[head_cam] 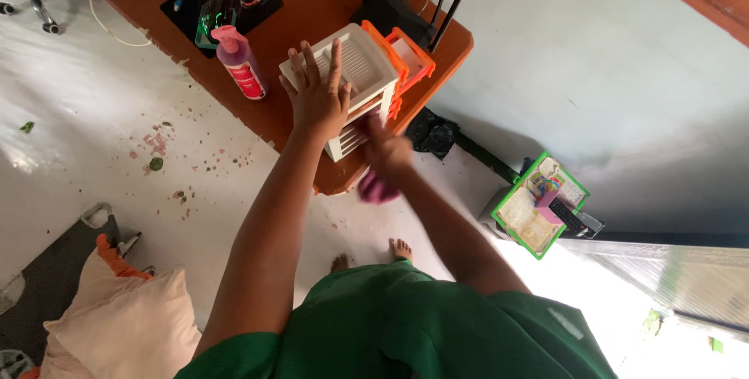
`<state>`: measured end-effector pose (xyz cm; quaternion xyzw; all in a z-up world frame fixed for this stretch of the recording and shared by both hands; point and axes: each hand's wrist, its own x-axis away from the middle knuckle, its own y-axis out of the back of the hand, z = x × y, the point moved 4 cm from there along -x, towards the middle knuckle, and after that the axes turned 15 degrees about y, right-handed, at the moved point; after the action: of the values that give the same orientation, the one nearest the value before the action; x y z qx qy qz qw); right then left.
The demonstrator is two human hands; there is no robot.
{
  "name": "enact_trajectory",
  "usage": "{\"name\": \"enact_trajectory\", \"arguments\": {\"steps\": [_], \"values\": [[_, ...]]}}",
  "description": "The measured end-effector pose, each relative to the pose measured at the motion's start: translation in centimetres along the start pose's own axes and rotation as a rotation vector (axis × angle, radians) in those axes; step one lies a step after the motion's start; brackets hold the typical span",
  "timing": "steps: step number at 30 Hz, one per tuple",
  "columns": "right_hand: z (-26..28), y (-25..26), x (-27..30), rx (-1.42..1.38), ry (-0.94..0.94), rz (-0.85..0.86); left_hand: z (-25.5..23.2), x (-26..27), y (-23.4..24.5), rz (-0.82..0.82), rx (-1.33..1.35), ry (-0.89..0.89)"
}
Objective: The person wipes a white plastic storage container with a pink cloth on a wooden desk. They rotate the container to wipe multiple sides and compartments, then place it back on the desk.
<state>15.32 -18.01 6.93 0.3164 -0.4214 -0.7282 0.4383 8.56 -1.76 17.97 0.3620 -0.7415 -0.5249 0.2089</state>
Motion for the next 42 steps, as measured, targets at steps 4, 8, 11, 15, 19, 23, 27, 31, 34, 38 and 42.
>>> {"name": "enact_trajectory", "arguments": {"steps": [4, 8, 11, 15, 19, 23, 27, 31, 34, 38, 42], "values": [[5.0, -1.2, 1.3, -0.267, 0.344, -0.036, 0.5, -0.1, -0.4, -0.023, 0.114, 0.034], [2.0, 1.3, 2.7, -0.793, 0.334, -0.551, 0.3, 0.3, 0.2, -0.067, 0.182, 0.036], [-1.1, 3.3, 3.0, -0.572, 0.037, -0.792, -0.1, 0.4, 0.7, -0.028, 0.067, 0.089], [0.6, 3.4, 0.1, 0.027, 0.318, -0.628, -0.3, 0.8, 0.9, 0.029, 0.036, 0.107], [1.4, 2.4, -1.3, -0.008, 0.213, -0.475, -0.1, 0.1, 0.5, -0.013, 0.087, 0.042], [5.6, 1.1, -0.2, -0.154, 0.402, -0.710, 0.5, -0.3, -0.3, -0.032, 0.113, 0.008], [5.6, 0.7, 0.3, -0.108, 0.368, -0.562, 0.6, -0.8, -1.6, 0.074, -0.155, 0.013], [1.9, 4.1, -0.8, -0.083, 0.215, -0.571, 0.5, -1.0, -1.4, 0.066, -0.121, 0.005], [5.1, 3.0, 0.0, -0.570, 0.316, -0.656, 0.3, -0.7, -0.6, 0.088, -0.104, 0.017], [6.9, 0.6, 0.9, -0.518, 0.090, -0.395, -0.3, -0.1, 0.9, 0.228, -0.101, 0.091], [3.7, 2.6, -0.1, -0.473, 0.218, -0.710, -0.4, -0.6, 1.5, 0.243, -0.113, 0.062]]}}
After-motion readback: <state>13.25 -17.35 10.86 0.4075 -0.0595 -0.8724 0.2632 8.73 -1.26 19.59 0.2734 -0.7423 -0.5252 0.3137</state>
